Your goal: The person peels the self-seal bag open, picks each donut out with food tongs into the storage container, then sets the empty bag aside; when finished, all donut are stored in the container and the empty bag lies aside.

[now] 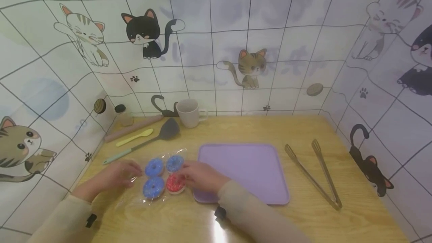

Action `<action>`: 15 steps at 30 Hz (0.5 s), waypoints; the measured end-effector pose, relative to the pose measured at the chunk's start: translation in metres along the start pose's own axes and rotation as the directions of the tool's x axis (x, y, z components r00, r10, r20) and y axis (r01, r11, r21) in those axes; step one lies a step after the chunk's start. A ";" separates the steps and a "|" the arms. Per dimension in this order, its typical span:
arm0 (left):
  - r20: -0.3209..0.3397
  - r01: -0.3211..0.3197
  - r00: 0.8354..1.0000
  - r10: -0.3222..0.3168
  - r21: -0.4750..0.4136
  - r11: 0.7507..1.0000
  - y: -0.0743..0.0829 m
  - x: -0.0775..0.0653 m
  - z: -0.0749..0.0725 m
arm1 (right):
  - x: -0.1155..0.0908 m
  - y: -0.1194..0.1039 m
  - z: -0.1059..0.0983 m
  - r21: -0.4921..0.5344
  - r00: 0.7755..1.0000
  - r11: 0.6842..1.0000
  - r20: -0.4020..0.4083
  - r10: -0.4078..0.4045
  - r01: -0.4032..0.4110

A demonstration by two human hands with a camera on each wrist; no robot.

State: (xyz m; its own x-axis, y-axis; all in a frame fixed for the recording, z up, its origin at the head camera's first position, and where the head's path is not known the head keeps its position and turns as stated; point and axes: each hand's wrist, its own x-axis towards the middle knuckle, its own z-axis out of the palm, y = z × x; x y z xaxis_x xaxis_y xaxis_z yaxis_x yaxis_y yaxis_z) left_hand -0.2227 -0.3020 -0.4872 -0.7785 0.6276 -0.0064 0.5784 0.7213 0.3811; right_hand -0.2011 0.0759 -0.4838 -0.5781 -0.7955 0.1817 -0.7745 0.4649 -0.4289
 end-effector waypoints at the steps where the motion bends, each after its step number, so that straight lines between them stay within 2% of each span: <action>1: -0.002 0.004 1.000 -0.004 -0.001 1.000 0.000 0.000 0.000 | 0.000 0.000 0.000 0.000 1.000 1.000 0.003 0.009 -0.009; 7: 0.002 0.005 1.000 -0.005 -0.019 1.000 0.001 0.000 -0.001 | -0.001 -0.001 -0.002 0.028 0.999 0.998 -0.001 0.049 -0.049; 15: 0.006 0.006 1.000 -0.006 -0.004 1.000 0.005 0.001 -0.004 | -0.008 0.003 -0.002 0.109 0.994 0.991 -0.063 0.087 -0.080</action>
State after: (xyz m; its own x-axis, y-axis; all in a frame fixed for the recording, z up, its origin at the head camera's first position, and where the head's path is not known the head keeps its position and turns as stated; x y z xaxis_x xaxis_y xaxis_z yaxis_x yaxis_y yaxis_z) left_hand -0.2220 -0.2988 -0.4822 -0.7802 0.6254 -0.0140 0.5732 0.7237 0.3844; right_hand -0.2000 0.0844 -0.4845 -0.6587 -0.7255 0.1993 -0.6931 0.4821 -0.5360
